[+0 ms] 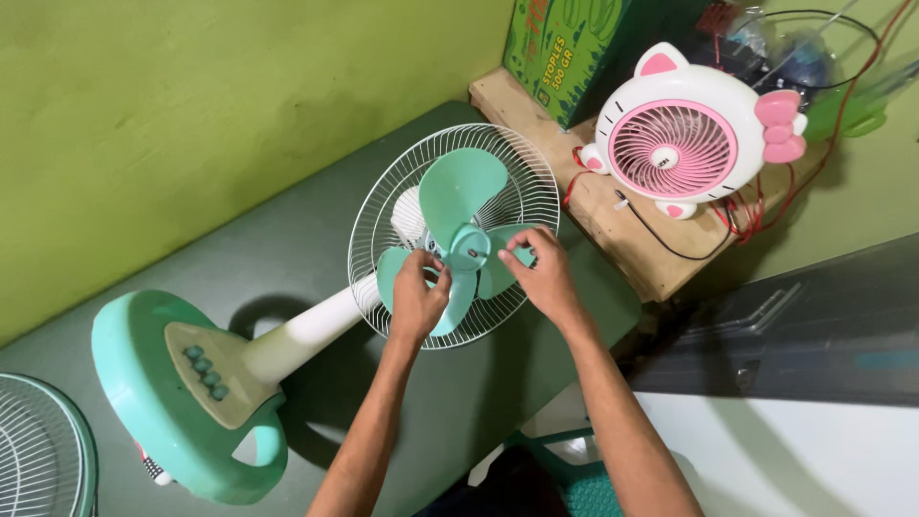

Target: The person assembles a teal pedestal fan on a green table. They attach the front grille, install the fan blades onto the motor hub, and secure the rear grille, using a screwdriver to tighten the central hub nut.

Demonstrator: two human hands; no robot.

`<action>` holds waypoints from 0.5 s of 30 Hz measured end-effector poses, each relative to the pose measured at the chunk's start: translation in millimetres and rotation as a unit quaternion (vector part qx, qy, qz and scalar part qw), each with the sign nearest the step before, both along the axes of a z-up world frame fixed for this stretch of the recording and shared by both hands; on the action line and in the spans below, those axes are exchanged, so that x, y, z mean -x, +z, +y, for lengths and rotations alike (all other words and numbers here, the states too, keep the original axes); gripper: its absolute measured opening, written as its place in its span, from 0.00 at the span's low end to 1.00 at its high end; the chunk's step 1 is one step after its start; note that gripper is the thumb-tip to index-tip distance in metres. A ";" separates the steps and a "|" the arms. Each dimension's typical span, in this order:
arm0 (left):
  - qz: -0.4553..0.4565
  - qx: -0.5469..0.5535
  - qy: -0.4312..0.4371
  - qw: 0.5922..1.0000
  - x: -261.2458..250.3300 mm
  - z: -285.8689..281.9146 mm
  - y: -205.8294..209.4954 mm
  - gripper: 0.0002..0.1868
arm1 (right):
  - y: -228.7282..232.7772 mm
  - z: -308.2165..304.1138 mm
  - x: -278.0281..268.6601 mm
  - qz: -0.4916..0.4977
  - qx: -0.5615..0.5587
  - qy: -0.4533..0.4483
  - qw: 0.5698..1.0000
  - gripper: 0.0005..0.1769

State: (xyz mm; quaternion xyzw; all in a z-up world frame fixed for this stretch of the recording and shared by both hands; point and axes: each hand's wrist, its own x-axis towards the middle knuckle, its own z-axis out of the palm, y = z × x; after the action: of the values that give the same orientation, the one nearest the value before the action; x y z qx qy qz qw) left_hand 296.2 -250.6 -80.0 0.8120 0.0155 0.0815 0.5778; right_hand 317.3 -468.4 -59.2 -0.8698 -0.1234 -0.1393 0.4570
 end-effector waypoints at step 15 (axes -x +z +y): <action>0.063 -0.015 0.053 0.996 -16.6 -34.7 -16.1 0.27 | -15.1 -7.0 -92.0 0.212 0.289 0.152 0.921 0.47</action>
State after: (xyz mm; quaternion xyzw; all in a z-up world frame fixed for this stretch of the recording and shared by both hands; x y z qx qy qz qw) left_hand 312.8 -285.4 -96.2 0.8222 0.0938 0.0604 0.5581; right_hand 409.3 -475.4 -74.3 -0.9441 -0.1889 0.1608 0.2170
